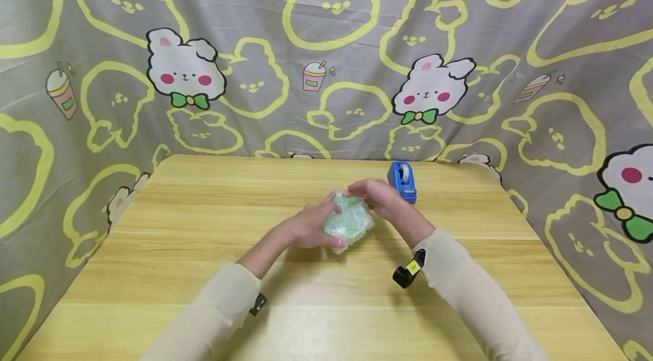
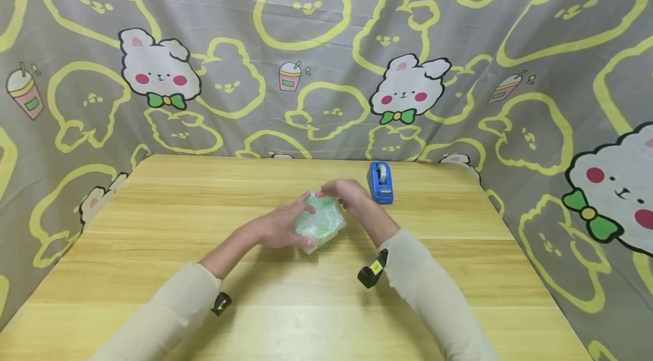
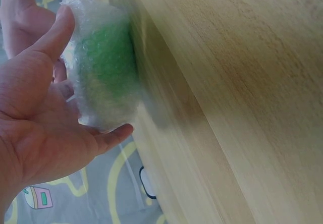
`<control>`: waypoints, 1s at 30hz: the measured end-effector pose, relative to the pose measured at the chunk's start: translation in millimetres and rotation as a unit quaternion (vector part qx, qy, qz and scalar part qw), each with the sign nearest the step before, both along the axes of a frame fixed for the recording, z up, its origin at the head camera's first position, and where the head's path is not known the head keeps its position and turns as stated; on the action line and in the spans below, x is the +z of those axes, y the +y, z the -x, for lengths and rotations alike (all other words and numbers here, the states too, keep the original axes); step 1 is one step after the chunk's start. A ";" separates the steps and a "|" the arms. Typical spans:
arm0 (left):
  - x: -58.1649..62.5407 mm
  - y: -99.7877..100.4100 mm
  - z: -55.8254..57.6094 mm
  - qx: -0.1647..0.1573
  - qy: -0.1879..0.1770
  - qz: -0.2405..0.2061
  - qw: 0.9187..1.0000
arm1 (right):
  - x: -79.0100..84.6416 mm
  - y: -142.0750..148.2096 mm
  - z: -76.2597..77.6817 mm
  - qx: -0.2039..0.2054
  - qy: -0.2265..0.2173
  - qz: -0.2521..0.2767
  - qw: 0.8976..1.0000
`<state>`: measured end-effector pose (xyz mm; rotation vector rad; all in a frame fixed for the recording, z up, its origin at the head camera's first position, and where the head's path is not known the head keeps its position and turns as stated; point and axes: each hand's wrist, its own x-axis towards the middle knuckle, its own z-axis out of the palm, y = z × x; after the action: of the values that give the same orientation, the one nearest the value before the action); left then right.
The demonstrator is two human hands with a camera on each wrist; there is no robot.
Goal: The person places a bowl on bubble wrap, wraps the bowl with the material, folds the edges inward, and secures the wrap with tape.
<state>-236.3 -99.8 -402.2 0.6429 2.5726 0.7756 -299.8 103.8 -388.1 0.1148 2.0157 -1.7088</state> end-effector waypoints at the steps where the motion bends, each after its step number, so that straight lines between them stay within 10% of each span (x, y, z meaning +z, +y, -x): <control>1: 0.2 0.1 -0.2 0.000 0.000 0.000 1.000 | -0.6 0.1 -0.3 0.002 0.001 -0.004 1.000; 16: 2.4 -0.1 -1.6 -0.002 0.005 -0.008 1.000 | -8.1 -8.5 -10.1 0.004 0.082 -0.202 0.976; 30: 0.7 0.7 -1.6 0.008 0.002 -0.010 1.000 | -4.8 -8.8 -12.8 0.000 0.035 -0.170 0.985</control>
<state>-234.7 -99.1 -401.5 0.6312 2.5789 0.8077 -287.0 95.0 -392.9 0.1702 2.3448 -1.3703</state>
